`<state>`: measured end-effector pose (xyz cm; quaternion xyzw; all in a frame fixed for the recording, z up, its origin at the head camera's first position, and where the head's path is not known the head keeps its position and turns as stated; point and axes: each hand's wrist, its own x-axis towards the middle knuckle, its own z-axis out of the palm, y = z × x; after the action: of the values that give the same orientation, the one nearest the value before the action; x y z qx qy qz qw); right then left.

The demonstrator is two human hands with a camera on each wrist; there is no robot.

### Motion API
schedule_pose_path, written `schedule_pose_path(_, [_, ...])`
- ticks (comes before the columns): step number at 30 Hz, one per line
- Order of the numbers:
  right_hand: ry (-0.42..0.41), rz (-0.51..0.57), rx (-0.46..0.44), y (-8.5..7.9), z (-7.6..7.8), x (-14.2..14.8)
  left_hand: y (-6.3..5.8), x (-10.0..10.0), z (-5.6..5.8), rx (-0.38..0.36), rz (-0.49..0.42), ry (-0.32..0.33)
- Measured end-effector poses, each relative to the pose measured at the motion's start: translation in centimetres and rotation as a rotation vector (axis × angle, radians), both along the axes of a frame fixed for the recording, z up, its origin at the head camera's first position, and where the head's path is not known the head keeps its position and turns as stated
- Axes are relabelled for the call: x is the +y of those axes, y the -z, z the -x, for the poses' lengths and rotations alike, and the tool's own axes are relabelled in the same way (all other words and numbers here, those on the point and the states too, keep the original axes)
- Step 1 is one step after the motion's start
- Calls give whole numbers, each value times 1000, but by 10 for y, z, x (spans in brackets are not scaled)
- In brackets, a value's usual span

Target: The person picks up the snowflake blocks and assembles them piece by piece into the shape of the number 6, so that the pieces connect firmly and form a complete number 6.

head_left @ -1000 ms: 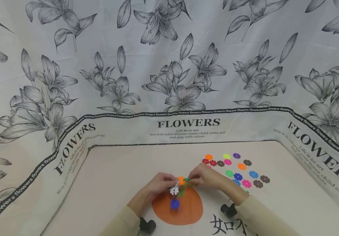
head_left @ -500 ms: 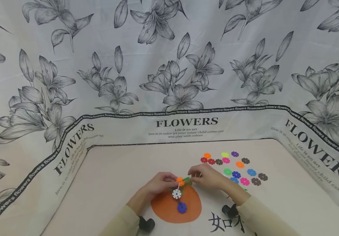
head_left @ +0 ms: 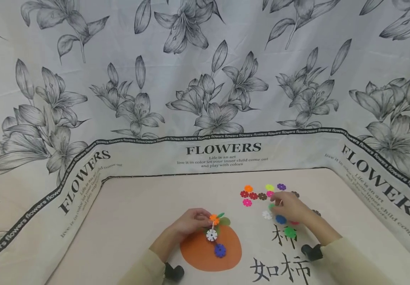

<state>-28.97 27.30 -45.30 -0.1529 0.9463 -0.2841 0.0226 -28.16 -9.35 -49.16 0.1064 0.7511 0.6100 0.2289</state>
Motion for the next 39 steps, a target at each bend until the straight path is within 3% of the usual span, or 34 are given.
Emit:
schedule_pose_path(7, [-65, -11, -57, 5, -3, -1, 4, 0, 0, 30, 5, 1])
schedule_pose_path(13, [-5, -43, -127, 7, -1, -7, 5, 1, 1, 21, 14, -9])
schedule_pose_path(19, [-29, -9, -88, 4, -4, -9, 5, 1, 1, 19, 5, -22])
schedule_pose_path(24, [-56, 92, -72, 1, -6, -19, 5, 1, 0, 29, 3, -40])
schedule_pose_path(31, [-66, 323, -154, 4, -9, -50, 8, 2, -1, 42, -2, -75])
schedule_pose_path(39, [-100, 429, -157, 10, -11, -75, 7, 3, -2, 46, 25, -88])
